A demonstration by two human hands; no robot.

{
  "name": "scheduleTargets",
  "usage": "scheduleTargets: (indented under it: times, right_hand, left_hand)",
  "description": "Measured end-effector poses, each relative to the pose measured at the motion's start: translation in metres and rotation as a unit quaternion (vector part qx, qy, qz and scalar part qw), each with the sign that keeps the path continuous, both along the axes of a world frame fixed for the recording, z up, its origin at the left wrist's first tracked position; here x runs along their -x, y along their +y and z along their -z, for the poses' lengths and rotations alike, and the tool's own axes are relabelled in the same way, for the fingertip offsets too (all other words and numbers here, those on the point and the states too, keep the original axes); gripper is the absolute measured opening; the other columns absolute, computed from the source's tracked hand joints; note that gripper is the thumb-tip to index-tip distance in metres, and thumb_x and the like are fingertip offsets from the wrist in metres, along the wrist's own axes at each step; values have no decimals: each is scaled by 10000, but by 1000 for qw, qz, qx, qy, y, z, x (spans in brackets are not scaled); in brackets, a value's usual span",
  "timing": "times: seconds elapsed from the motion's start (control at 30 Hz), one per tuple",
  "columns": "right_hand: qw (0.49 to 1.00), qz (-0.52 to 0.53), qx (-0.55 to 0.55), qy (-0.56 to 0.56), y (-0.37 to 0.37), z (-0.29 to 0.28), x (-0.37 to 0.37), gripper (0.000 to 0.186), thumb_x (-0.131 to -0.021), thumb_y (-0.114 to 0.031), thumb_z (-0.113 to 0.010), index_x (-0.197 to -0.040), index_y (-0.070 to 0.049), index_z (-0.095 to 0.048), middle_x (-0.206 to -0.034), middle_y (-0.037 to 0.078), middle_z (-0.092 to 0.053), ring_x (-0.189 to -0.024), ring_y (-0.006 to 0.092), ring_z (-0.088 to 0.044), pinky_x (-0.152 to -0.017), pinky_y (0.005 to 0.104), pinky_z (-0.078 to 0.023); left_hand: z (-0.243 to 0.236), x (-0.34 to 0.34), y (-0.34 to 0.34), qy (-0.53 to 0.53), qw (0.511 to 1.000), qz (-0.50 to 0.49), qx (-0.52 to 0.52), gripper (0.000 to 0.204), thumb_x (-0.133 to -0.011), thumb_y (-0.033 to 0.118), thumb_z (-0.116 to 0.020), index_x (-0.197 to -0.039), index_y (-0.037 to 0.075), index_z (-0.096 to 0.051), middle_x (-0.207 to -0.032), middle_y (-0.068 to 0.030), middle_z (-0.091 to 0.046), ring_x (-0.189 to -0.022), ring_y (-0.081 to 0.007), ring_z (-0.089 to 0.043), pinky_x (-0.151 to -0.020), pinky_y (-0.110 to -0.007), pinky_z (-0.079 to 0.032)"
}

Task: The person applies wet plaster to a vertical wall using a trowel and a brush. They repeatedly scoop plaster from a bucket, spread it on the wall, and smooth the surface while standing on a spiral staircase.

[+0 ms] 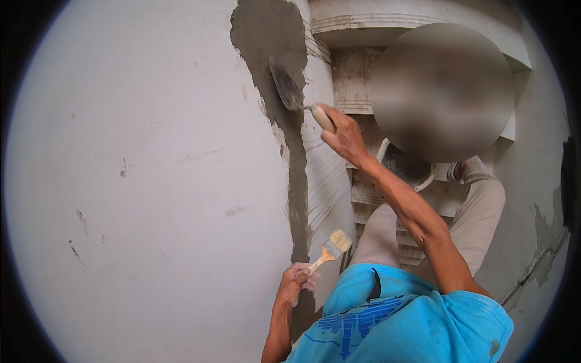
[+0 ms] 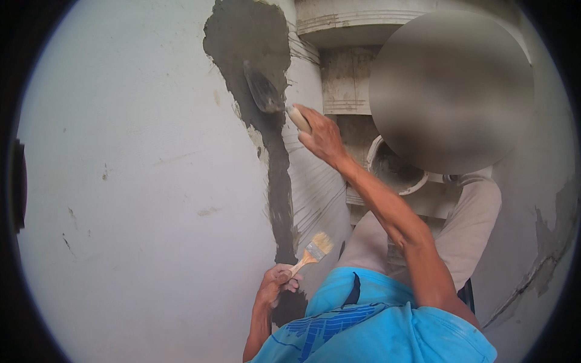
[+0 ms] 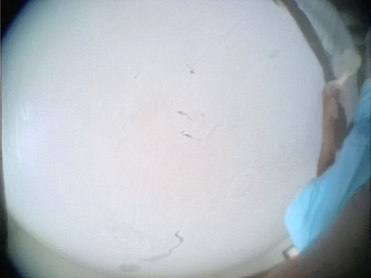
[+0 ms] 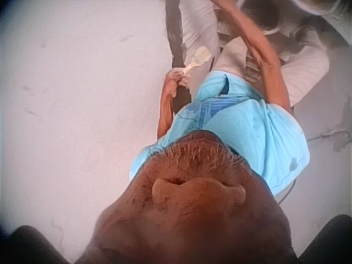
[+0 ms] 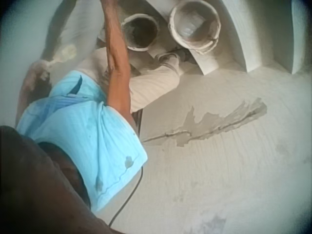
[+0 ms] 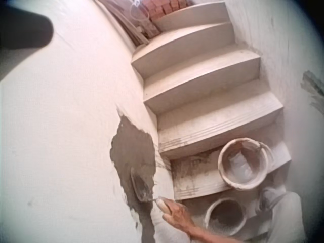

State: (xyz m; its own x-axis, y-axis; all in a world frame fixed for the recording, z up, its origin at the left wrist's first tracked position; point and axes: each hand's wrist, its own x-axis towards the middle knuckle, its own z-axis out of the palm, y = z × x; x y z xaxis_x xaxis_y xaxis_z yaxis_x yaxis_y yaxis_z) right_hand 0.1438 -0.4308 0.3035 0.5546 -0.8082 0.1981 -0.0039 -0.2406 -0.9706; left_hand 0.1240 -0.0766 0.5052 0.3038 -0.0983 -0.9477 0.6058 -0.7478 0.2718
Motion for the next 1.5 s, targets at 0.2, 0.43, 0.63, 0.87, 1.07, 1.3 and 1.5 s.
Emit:
scheduleTargets:
  times: [0.2, 0.43, 0.63, 0.87, 1.07, 1.3, 1.5]
  right_hand:
    - [998, -49, 35, -5, 16, -8, -3, 714, -745, -19, -637, -1440, -129, -515, -1042, 149, -667, -867, 357, -670, -788, 442, -555]
    - [998, -32, 6, -45, 28, -13, 22, 712, -732, 9, -622, -1427, -119, -534, -994, 170, -659, -856, 362, -660, -793, 440, -541]
    - [998, -52, -31, -19, 0, -26, -12, 720, -750, -38, -616, -1457, -139, -524, -973, 167, -647, -852, 353, -653, -789, 433, -535]
    - [991, -121, -49, -13, 36, -27, 25, 721, -733, -45, -613, -1445, -137, -552, -927, 133, -657, -811, 306, -649, -790, 424, -543]
    - [996, -67, -47, -39, 0, -42, -6, 720, -737, -44, -614, -1451, -88, -529, -1010, 185, -681, -865, 339, -672, -829, 429, -540]
    - [991, -113, -38, -63, 30, -47, 16, 736, -742, -23, -601, -1468, -113, -520, -996, 169, -681, -855, 329, -675, -826, 436, -548]
    - [995, -68, -56, -55, 1, -50, -5, 733, -724, -20, -610, -1451, -82, -538, -1068, 189, -701, -898, 347, -681, -853, 409, -553]
  left_hand:
    - [14, 3, 28, 93, 992, -52, 67, 382, -979, 148, -647, -1293, -40, -538, -1027, -173, -717, -774, -186, -689, -732, -296, -573]
    - [26, 15, 29, 120, 986, -33, 114, 371, -938, 143, -663, -1253, -2, -533, -947, -83, -641, -780, -151, -628, -714, -286, -509]
    - [25, 20, 27, 159, 971, -129, 127, 332, -906, 124, -620, -1214, 31, -539, -805, 0, -504, -643, -86, -458, -578, -239, -394]
    - [36, 25, 34, 121, 987, -100, 37, 271, -1021, 234, -581, -1193, 26, -550, -741, 39, -458, -583, -49, -397, -511, -200, -325]
    - [50, 24, 47, 52, 996, -69, 19, 336, -1036, 350, -602, -1152, 35, -573, -710, 62, -444, -540, -28, -369, -455, -194, -303]
    - [57, 32, 44, 26, 997, -39, -65, 264, -1030, 333, -607, -1062, 71, -606, -659, 77, -411, -498, -29, -333, -430, -209, -283]
    - [59, 27, 42, 14, 998, -29, -62, 232, -1026, 326, -617, -1010, 95, -610, -651, 83, -411, -478, -30, -315, -425, -224, -257]
